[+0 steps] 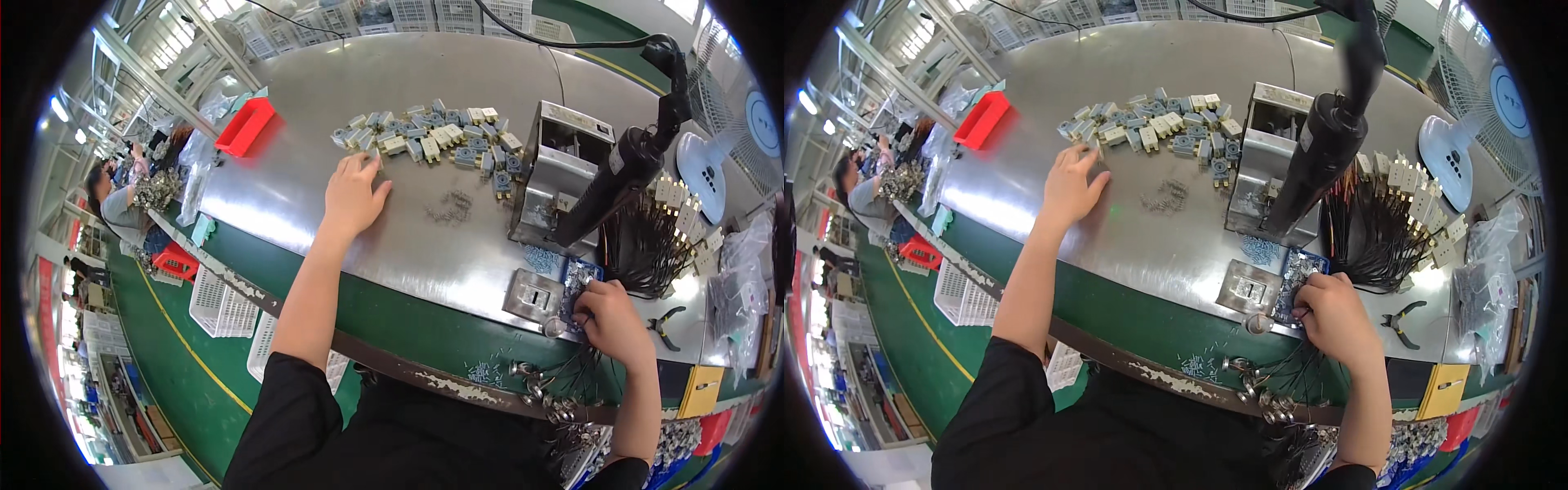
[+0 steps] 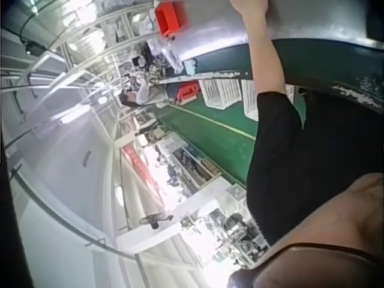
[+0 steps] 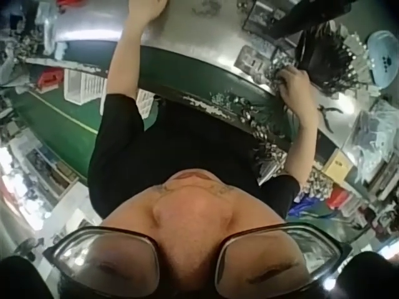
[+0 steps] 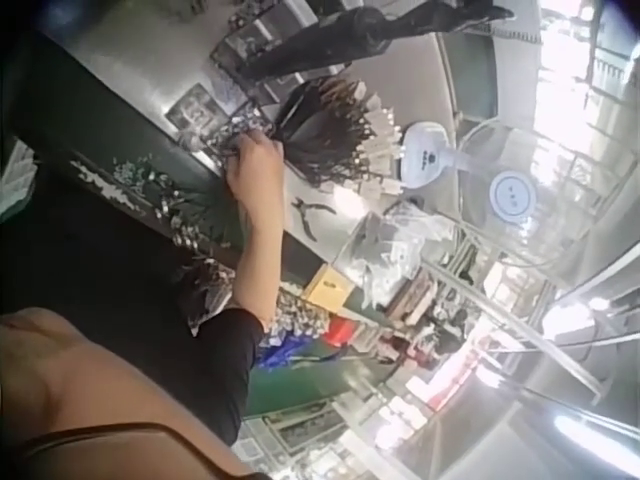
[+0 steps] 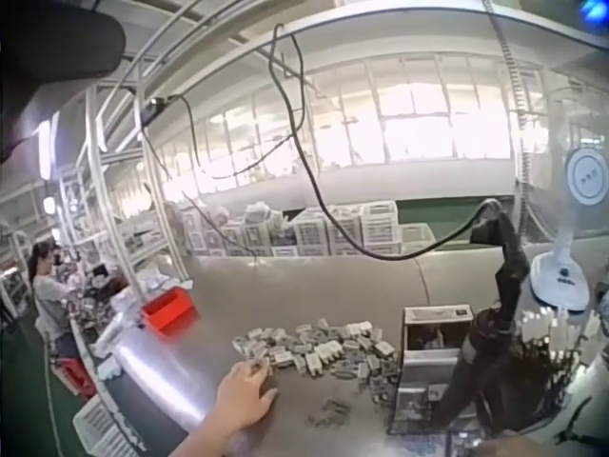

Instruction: The person is using an electric screwdriver and their hands to assemble electronic components, attaching wires and small parts to a board.

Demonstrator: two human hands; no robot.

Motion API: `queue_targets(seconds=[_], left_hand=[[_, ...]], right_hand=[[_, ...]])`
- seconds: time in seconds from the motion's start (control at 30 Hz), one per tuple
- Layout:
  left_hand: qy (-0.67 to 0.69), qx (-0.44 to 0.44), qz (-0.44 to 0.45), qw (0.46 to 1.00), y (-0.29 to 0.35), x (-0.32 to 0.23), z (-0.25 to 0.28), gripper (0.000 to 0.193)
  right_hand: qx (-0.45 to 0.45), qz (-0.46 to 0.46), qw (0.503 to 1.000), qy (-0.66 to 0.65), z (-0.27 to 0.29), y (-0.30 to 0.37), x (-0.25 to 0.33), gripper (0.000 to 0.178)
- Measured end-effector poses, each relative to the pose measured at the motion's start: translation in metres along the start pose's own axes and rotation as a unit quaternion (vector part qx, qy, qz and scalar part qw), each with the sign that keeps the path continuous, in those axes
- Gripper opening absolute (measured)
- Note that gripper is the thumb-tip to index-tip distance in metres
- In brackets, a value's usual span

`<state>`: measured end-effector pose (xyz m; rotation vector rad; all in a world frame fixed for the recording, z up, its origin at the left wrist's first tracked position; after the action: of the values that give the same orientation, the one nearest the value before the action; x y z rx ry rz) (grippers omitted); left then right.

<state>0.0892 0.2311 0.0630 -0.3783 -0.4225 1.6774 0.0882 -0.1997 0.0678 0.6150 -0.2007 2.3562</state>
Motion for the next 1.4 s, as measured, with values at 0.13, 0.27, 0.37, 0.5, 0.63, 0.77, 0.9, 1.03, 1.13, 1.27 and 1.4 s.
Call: queue_targets(seconds=[0.13, 0.27, 0.37, 0.5, 0.63, 0.77, 0.9, 1.03, 1.13, 1.27, 1.4], left_hand=[[0.113, 0.063, 0.082, 0.988, 0.018, -0.004, 0.007, 0.041], [0.244, 0.084, 0.170, 0.951, 0.031, 0.017, -0.011, 0.040], [0.246, 0.059, 0.123, 0.960, 0.036, 0.013, -0.006, 0.040], [0.248, 0.135, 0.081, 0.956, 0.039, -0.008, 0.008, 0.040], [0.809, 0.147, 0.265, 0.503, 0.066, -0.034, -0.011, 0.035], [0.861, 0.170, 0.225, 0.424, 0.065, -0.082, 0.014, 0.033], [0.842, 0.239, 0.238, 0.421, 0.071, -0.127, 0.002, 0.039], [0.777, 0.271, 0.147, 0.549, 0.078, -0.176, 0.005, 0.045], [0.652, 0.255, 0.010, 0.714, 0.069, -0.196, 0.032, 0.058], [0.604, 0.214, -0.061, 0.766, 0.067, -0.214, 0.037, 0.057], [0.582, 0.205, -0.082, 0.783, 0.058, -0.225, 0.043, 0.049]], right_hand=[[0.001, 0.000, 1.000, 0.013, 0.006, 0.001, 0.003, 0.011], [0.039, 0.032, 0.999, 0.019, 0.001, -0.001, 0.006, 0.012], [0.052, 0.036, 0.997, 0.039, -0.003, -0.002, 0.004, 0.013], [0.039, 0.018, 0.999, 0.025, 0.000, -0.005, 0.005, 0.013], [0.009, -0.015, 0.997, -0.073, 0.003, -0.007, 0.004, 0.010], [-0.048, -0.042, 0.990, -0.125, 0.011, -0.005, 0.000, 0.011], [-0.070, -0.026, 0.989, -0.131, 0.014, -0.006, 0.003, 0.015], [-0.106, 0.001, 0.986, -0.131, 0.021, 0.000, 0.005, 0.013], [-0.129, 0.010, 0.983, -0.129, 0.027, 0.005, 0.002, 0.016], [-0.144, 0.003, 0.980, -0.139, 0.034, 0.006, 0.000, 0.021], [-0.134, 0.028, 0.984, -0.117, 0.036, 0.007, -0.001, 0.023]])
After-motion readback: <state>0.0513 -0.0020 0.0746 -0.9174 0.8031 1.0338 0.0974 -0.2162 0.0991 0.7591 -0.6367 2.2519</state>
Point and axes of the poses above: each hand's wrist, its own y-axis away from the middle knuckle, its own z-axis out of the back of the hand, x = y × z, the point moved 9 cm from there along -y, towards the middle knuckle, and after that the axes turned 2 degrees about -y, right-handed, at the moved point
